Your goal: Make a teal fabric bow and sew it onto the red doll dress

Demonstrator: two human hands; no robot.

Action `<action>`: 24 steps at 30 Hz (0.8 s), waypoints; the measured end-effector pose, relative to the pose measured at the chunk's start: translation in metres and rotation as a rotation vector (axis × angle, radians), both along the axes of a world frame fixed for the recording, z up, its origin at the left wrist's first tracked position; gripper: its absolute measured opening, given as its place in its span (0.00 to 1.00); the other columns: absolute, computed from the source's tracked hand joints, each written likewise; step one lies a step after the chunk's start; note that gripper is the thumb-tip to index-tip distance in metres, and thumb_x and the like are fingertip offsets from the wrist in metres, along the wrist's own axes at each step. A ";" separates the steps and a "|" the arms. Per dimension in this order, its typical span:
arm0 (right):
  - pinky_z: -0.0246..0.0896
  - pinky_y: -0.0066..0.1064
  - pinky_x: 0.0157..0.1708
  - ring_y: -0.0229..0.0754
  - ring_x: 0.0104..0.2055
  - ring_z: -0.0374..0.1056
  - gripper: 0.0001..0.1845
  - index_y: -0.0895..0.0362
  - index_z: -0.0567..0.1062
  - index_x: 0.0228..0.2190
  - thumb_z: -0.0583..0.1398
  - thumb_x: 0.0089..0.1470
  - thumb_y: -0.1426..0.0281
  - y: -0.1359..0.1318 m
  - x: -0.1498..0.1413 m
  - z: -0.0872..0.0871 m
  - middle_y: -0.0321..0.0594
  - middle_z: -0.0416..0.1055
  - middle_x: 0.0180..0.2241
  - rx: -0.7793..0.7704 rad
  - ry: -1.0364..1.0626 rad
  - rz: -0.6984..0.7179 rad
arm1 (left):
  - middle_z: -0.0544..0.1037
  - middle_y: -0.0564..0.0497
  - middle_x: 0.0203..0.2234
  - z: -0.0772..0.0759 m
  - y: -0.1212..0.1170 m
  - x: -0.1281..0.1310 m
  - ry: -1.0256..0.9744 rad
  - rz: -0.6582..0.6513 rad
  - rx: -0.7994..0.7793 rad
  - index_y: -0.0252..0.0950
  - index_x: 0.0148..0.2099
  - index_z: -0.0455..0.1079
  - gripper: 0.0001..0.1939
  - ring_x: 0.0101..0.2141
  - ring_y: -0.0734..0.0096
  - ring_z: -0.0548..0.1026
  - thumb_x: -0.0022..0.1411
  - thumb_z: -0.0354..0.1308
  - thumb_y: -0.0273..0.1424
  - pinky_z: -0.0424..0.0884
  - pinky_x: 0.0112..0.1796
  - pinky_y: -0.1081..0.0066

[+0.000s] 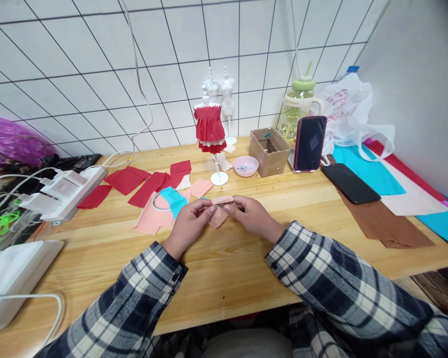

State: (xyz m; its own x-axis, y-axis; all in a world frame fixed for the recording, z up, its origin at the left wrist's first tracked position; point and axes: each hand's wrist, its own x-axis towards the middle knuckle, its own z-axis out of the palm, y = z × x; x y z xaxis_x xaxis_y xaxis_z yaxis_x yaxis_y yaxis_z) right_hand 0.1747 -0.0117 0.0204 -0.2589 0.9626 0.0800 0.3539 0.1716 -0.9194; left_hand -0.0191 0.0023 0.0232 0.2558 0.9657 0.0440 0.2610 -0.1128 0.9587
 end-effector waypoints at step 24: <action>0.63 0.32 0.43 0.43 0.44 0.72 0.18 0.58 0.77 0.45 0.57 0.59 0.61 0.000 0.000 0.001 0.42 0.77 0.44 -0.064 0.089 0.039 | 0.78 0.49 0.31 -0.003 0.001 -0.001 -0.051 -0.005 -0.040 0.35 0.40 0.73 0.19 0.30 0.69 0.74 0.54 0.64 0.44 0.70 0.33 0.70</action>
